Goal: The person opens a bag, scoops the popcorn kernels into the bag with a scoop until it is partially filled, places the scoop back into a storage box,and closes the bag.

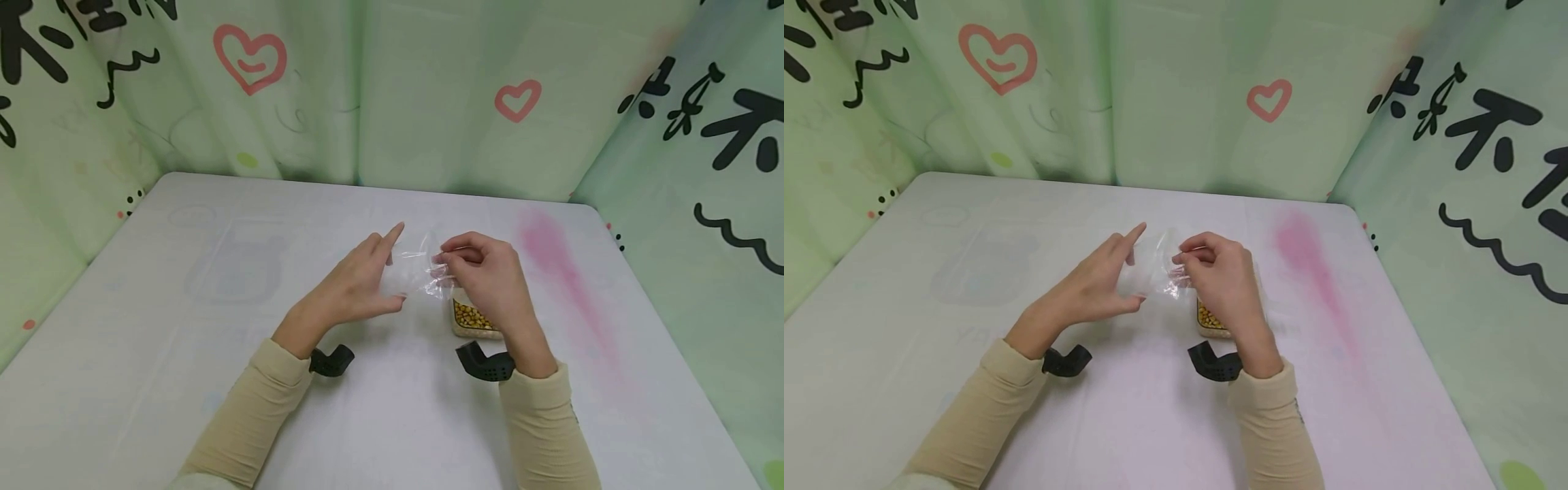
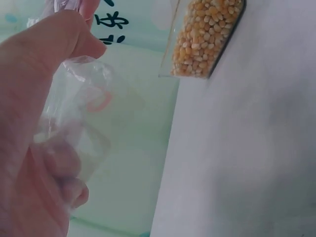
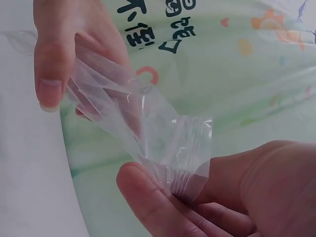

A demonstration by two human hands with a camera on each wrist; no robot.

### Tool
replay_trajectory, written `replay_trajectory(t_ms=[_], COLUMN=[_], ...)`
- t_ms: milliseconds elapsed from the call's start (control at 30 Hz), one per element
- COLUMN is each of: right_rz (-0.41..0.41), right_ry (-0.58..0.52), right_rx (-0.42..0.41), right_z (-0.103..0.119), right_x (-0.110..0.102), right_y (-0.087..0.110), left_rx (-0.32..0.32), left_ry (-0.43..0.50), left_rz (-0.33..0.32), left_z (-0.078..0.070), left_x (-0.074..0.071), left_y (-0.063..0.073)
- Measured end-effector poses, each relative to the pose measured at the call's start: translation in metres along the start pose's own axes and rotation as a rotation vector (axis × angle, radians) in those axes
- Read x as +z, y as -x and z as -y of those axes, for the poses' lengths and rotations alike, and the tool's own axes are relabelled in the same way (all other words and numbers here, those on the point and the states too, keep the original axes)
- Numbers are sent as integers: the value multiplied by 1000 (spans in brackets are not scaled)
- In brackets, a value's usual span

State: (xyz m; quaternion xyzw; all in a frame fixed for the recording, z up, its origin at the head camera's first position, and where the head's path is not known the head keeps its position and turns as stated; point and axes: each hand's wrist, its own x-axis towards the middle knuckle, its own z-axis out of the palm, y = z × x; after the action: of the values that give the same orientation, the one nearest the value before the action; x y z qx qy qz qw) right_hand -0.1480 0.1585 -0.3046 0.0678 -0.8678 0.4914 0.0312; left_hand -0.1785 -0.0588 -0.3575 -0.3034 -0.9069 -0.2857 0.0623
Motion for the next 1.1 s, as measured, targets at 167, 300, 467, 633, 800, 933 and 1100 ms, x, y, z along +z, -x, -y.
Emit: replay_trajectory(t_ms=[167,300,467,633,800,933,1100], right_rz=[-30,-14,14,27,46,55,88], right_ry=[39,30,-7,-31,-52,-38,-26], right_rx=[-14,-13,14,23,20,22,26], right_z=[-2,-2,1,2,3,3,2], right_x=[0,2,6,11,15,16,16], right_y=[-1,-1,-2,-2,-1,-1,-2], left_rx=[-5,-28,-43,29,75,63,64], left_ry=[-60,-102,-109,-93,-88,-84,-61], left_rz=[10,37,23,-73,-154,-180,-152], left_z=[3,2,-7,-18,-24,-24,-22], left_x=[-2,-1,2,6,11,13,9], left_y=[1,1,0,-1,-2,-2,-2])
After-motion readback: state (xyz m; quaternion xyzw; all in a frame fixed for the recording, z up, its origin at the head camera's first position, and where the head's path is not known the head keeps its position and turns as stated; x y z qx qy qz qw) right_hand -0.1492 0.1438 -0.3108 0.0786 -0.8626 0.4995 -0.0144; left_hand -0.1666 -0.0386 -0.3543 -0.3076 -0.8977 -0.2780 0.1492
